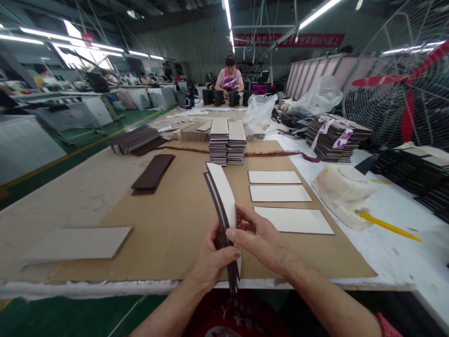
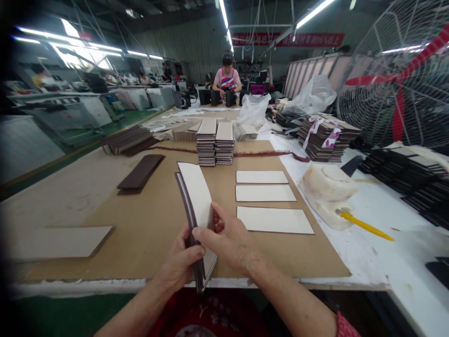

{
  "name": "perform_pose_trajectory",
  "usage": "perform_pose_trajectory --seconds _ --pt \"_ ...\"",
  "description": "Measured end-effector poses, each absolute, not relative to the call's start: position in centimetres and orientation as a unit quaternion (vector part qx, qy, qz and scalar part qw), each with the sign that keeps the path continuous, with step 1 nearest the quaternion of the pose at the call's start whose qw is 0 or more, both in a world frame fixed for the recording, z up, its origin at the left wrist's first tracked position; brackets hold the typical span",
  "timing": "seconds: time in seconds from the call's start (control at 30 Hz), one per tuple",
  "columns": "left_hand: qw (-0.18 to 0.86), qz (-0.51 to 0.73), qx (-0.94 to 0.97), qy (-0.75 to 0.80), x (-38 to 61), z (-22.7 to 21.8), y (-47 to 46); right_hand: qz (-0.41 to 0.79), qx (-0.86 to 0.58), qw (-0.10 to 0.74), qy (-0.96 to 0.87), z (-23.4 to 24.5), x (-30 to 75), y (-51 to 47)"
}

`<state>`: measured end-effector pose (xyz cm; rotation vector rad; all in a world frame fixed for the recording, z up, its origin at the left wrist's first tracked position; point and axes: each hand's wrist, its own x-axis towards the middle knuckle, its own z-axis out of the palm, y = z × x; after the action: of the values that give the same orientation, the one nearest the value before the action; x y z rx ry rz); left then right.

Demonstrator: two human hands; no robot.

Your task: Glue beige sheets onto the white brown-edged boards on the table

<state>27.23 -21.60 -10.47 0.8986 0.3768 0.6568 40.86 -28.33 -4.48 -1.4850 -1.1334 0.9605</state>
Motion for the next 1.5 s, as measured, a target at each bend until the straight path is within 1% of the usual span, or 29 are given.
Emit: perform_pose_trajectory --seconds 0.17,0.37,0.43,0.5,0.7,0.8,0.87,0.93,1.0,1.07,1.13,1.2,1.33,1.5 --pt "0.836 0.298 0.42 0.19 27.2 -10.8 -21.8 0.427 -0.563 0.542 -0.454 -5.0 41.3 -28.7" --pt "0.826 0.299 0.423 0.221 27.2 -10.6 -21.9 0.44 -0.535 0.567 -0.446 -4.8 41.6 -29.2" --pt "0.83 0.295 0.418 0.22 27.2 -10.4 -22.0 0.43 -0.535 0.568 -0.455 -4.5 41.7 -29.5" --pt "0.836 0.286 0.411 0.226 27.2 -10.3 -22.2 0.386 -0.561 0.557 -0.476 -4.4 41.8 -29.8" --pt "0.837 0.261 0.397 0.271 27.0 -10.4 -22.4 0.157 -0.728 0.442 -0.501 -4.6 43.1 -31.1" --pt "0.836 0.266 0.405 0.257 26.3 -10.1 -22.1 0.072 -0.759 0.424 -0.488 -4.0 45.6 -33.1" --pt "0.832 0.274 0.414 0.248 25.6 -9.9 -21.5 -0.011 -0.775 0.412 -0.478 -3.3 47.6 -35.4" --pt "0.826 0.285 0.416 0.251 24.6 -9.9 -20.8 -0.1 -0.776 0.375 -0.498 -3.1 49.4 -38.1" --pt "0.824 0.29 0.411 0.262 23.6 -9.9 -20.2 -0.15 -0.752 0.315 -0.559 -3.6 50.5 -40.8" --pt "0.819 0.301 0.403 0.276 22.9 -9.8 -19.8 -0.143 -0.72 0.237 -0.637 -5.0 50.9 -43.2" --pt "0.814 0.303 0.4 0.293 22.6 -9.7 -19.8 -0.094 -0.696 0.16 -0.693 -6.9 50.8 -44.9" --pt "0.81 0.299 0.403 0.305 22.5 -9.6 -20.1 -0.052 -0.693 0.113 -0.71 -8.8 50.3 -46.0" --pt "0.811 0.274 0.416 0.308 22.8 -9.9 -20.5 -0.051 -0.737 0.106 -0.665 -10.6 49.0 -46.4" --pt "0.825 0.241 0.404 0.313 22.6 -10.7 -20.0 -0.079 -0.798 0.086 -0.591 -10.3 47.3 -44.9"
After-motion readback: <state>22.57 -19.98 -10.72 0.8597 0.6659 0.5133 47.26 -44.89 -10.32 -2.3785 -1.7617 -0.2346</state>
